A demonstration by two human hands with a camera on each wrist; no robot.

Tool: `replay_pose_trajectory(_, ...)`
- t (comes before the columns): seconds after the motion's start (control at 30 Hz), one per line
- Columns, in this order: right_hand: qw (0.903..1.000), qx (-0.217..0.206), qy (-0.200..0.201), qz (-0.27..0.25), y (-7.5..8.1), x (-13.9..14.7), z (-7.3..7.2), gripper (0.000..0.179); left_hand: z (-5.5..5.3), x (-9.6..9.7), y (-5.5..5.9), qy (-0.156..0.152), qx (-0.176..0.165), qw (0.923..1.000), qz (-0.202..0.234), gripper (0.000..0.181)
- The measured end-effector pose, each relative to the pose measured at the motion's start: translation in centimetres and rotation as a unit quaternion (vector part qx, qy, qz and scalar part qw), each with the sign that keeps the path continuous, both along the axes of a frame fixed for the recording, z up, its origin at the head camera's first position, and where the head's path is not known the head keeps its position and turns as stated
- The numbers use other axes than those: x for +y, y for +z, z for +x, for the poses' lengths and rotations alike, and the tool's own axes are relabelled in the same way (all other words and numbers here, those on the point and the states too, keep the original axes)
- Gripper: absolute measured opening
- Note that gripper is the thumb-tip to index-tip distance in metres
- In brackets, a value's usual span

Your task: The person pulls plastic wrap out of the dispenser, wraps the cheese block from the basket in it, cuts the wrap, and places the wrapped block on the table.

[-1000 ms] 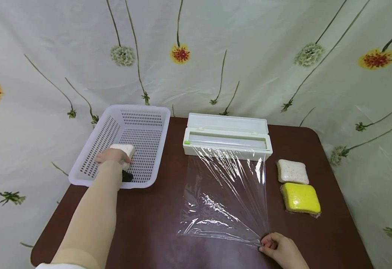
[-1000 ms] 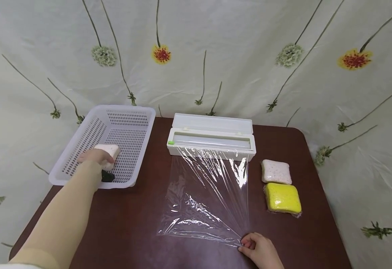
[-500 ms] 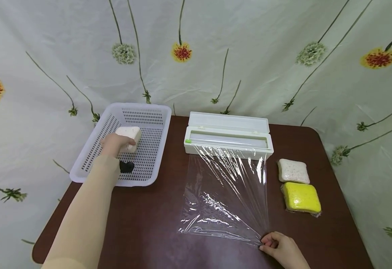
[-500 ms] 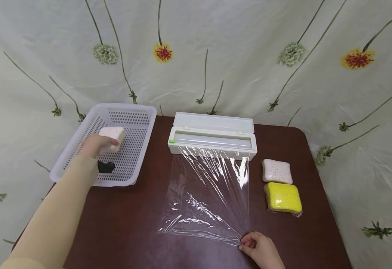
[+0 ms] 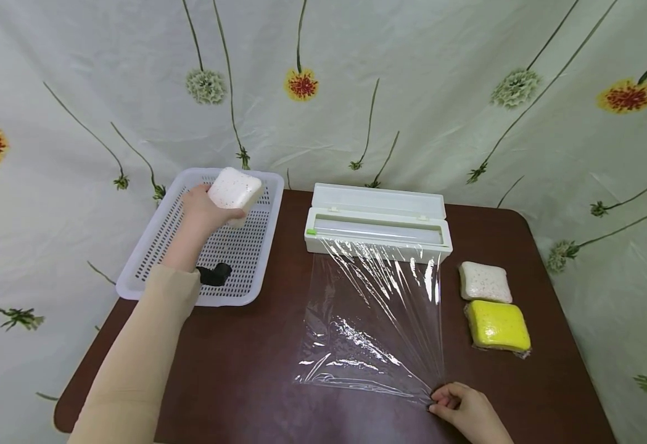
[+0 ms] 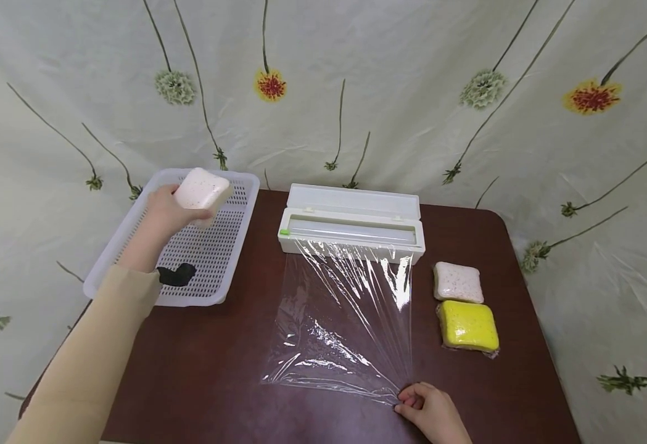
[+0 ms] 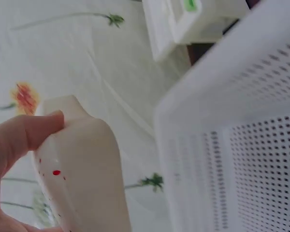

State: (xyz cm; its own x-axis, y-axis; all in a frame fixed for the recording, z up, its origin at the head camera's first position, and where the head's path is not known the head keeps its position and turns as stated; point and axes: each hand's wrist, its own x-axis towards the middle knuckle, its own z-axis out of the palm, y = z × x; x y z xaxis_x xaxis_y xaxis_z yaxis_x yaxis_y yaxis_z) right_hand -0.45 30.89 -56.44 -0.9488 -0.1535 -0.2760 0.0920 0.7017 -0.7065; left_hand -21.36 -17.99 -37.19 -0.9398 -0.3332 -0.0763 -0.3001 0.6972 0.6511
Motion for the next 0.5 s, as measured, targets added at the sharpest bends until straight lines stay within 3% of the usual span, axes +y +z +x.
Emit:
replay_pose_trajectory(0.1,1.0000,0.002,-0.001,-0.001,0.0,0.0,0.1,0.017,0.8,1.5,0.6,-0.039,0.058,0.9975,0.001,0.096)
replay_pose_trajectory(0.2,1.0000,0.004,-0.002,-0.001,-0.1,0.1,0.1,0.017,1.6,3.1,0.8,-0.078,0.126,0.9890,0.003,0.093)
replay_pose_trajectory(0.33,0.9999,0.011,-0.002,-0.003,-0.1,0.2,0.1,0.018,2.5,5.0,0.3,-0.135,0.197,0.9708,0.019,0.092)
replay_pose_trajectory(0.5,1.0000,0.002,-0.004,-0.009,-0.3,0.3,0.1,0.018,3.1,7.0,-1.1,-0.222,0.232,0.9467,0.023,0.093)
